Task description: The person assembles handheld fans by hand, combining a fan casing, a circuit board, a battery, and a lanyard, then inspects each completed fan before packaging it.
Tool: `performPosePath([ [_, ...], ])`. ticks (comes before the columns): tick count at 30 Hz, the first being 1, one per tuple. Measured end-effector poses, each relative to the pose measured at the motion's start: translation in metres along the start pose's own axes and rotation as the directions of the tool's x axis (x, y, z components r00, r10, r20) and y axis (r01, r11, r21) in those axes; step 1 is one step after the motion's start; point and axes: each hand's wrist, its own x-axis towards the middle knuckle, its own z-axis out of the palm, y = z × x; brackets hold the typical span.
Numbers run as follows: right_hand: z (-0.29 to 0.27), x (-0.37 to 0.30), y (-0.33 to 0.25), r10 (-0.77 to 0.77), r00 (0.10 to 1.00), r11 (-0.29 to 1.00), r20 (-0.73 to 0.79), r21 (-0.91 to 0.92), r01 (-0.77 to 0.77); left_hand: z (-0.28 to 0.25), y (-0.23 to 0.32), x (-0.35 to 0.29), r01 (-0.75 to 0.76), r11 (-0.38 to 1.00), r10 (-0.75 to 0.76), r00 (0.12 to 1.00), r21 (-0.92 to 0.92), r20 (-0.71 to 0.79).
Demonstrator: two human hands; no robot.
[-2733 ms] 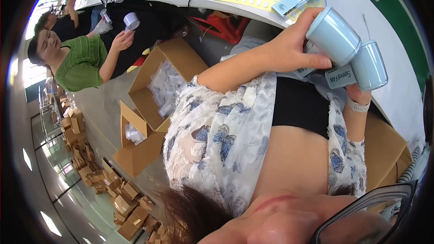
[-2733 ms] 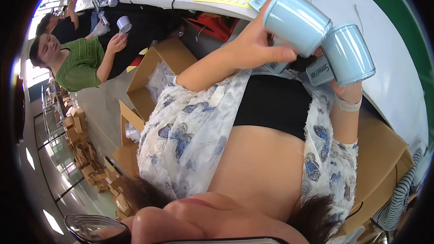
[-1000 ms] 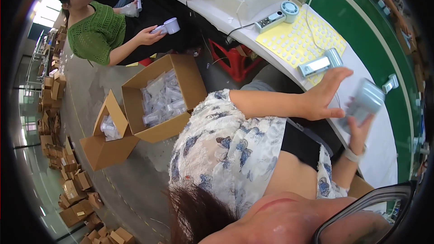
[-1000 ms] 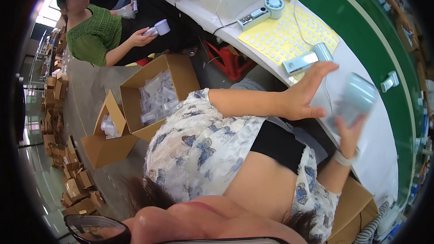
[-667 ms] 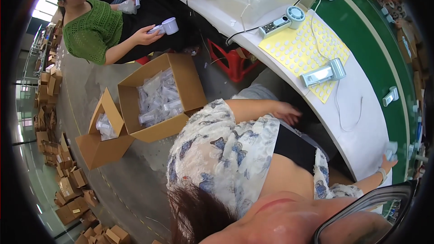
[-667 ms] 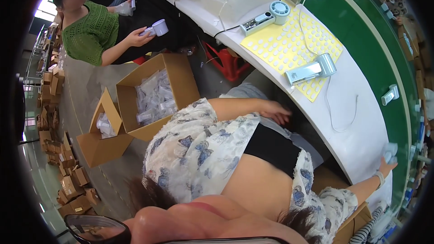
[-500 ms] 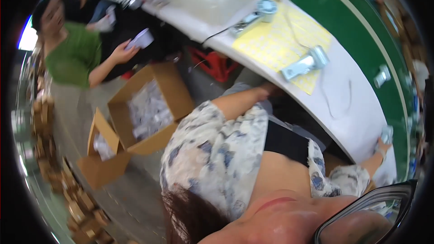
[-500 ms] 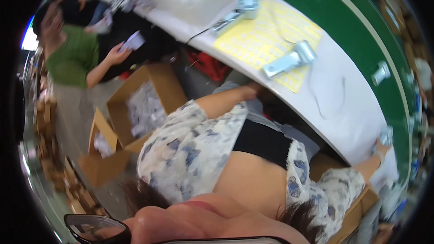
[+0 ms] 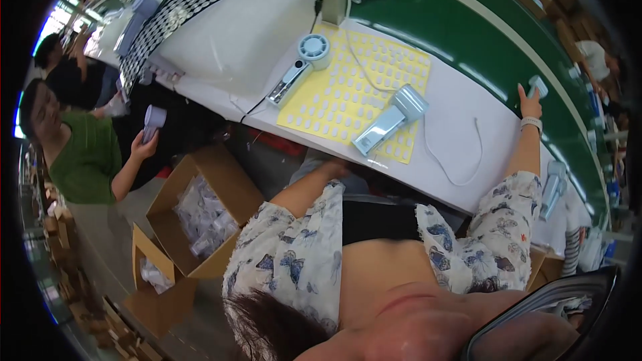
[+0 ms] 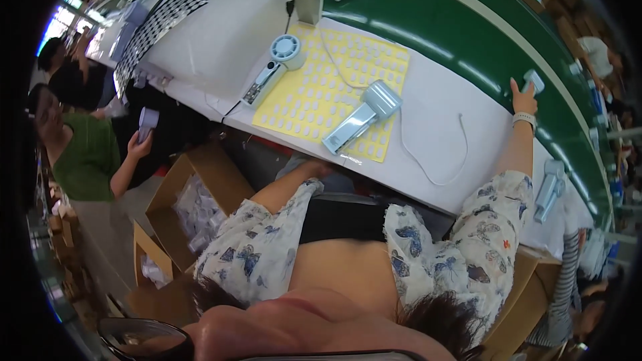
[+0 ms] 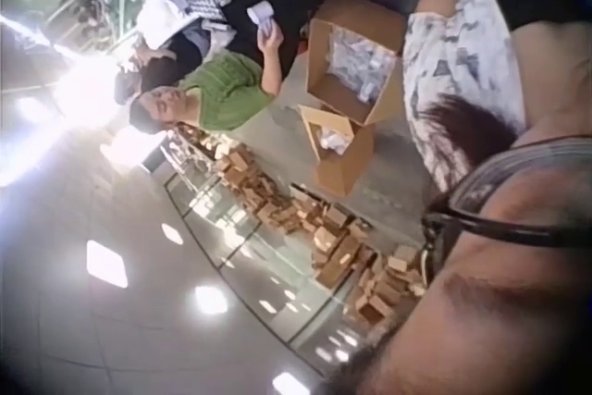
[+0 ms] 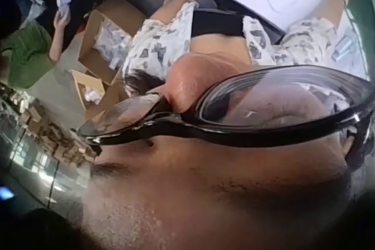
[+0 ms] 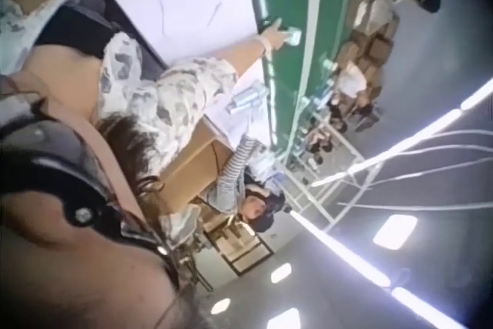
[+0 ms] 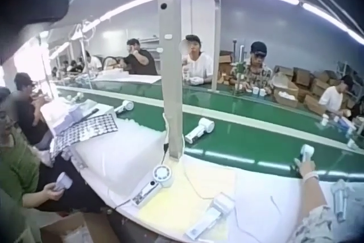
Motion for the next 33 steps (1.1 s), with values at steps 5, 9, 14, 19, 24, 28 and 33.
performPosePath([
  [5, 0.009, 0.025, -0.005, -0.081, 0.996, 0.981, -0.027, -0.179, 0.075, 0.029, 0.018, -0.003, -0.06, 0.944, 0.029, 0.995, -0.323, -0.1],
  [9, -0.01, -0.011, -0.118, -0.652, 0.755, 0.737, -0.066, 0.178, 0.652, 0.06, 0.034, 0.002, -0.102, 0.852, 0.031, 0.989, -0.513, -0.145],
  [14, -0.009, -0.042, -0.263, -0.745, 0.654, 0.648, 0.131, 0.376, 0.662, 0.094, 0.076, -0.036, -0.146, 0.885, 0.11, 0.988, -0.443, -0.106],
  [19, 0.047, 0.005, -0.336, -0.627, 0.766, 0.768, 0.143, 0.277, 0.577, 0.091, 0.078, -0.025, -0.141, 0.912, 0.161, 0.987, -0.385, 0.019],
  [24, 0.056, 0.002, -0.403, -0.384, 0.816, 0.921, 0.432, 0.127, 0.367, 0.086, 0.069, -0.01, -0.122, 0.883, 0.182, 0.979, -0.454, 0.091],
  [28, 0.046, -0.016, -0.438, -0.344, 0.812, 0.93, 0.472, 0.049, 0.365, 0.088, 0.074, -0.019, -0.132, 0.881, 0.209, 0.97, -0.454, 0.122],
  [33, 0.043, -0.026, -0.443, -0.327, 0.847, 0.923, 0.418, -0.048, 0.381, 0.087, 0.075, -0.017, -0.088, 0.864, 0.182, 0.973, -0.496, 0.143],
])
